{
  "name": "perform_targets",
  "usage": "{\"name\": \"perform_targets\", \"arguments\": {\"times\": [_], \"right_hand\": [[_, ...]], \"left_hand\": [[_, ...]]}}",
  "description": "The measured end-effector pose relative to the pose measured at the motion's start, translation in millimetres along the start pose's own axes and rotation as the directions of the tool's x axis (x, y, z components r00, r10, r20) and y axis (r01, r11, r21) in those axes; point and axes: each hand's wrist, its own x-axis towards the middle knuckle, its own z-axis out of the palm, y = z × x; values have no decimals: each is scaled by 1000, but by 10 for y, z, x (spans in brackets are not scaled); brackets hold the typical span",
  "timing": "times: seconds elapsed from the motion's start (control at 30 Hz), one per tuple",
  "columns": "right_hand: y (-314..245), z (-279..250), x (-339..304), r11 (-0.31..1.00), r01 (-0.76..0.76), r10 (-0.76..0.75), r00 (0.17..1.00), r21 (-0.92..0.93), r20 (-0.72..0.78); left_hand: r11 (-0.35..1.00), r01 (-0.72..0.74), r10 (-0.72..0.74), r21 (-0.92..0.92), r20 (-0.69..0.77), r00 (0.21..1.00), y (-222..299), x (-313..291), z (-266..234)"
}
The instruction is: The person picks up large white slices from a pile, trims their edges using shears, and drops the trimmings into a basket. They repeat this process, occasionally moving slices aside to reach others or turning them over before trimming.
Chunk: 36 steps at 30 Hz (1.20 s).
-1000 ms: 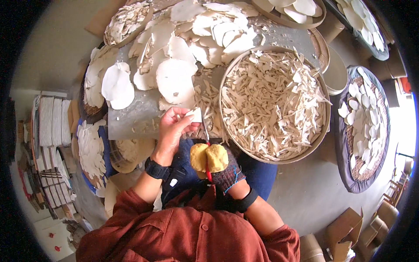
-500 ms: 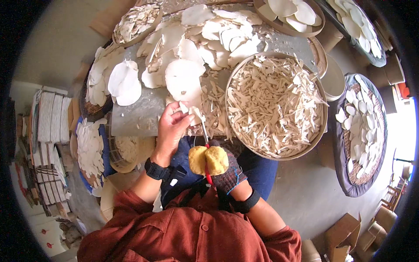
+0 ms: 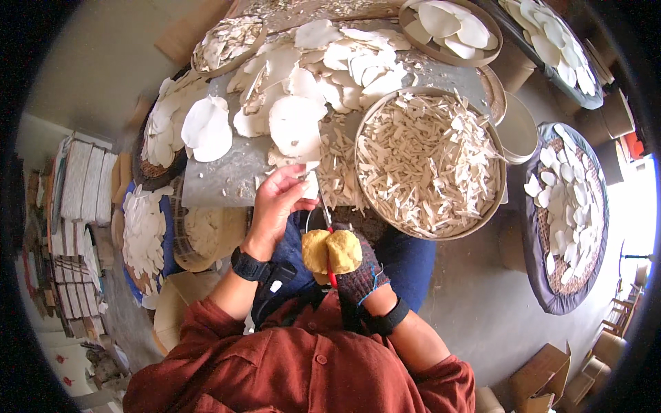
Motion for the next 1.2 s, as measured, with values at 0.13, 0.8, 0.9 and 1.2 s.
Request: {"name": "perform_targets", "arguments": {"times": [0.13,0.8,0.9,1.2], "right_hand": [[-12,17,-82,999,8,-8,1000,41,-6],[103,-96,-540,994,-13,18,999,111,-48],[-8,-40,-689,999,-35,35,999,-9,23],[-311,121,-825,924,114,-84,992,-365,98]], "left_hand": [[1000,-23,23,10,-26,999,-36,-2,-2],[417,-88,594,905,-197,780,767,-568,-2126],[132,129,818,983,-182,546,1000,-794,-2301],[285,-345,537,894,149,830,-80,180,-963]]}}
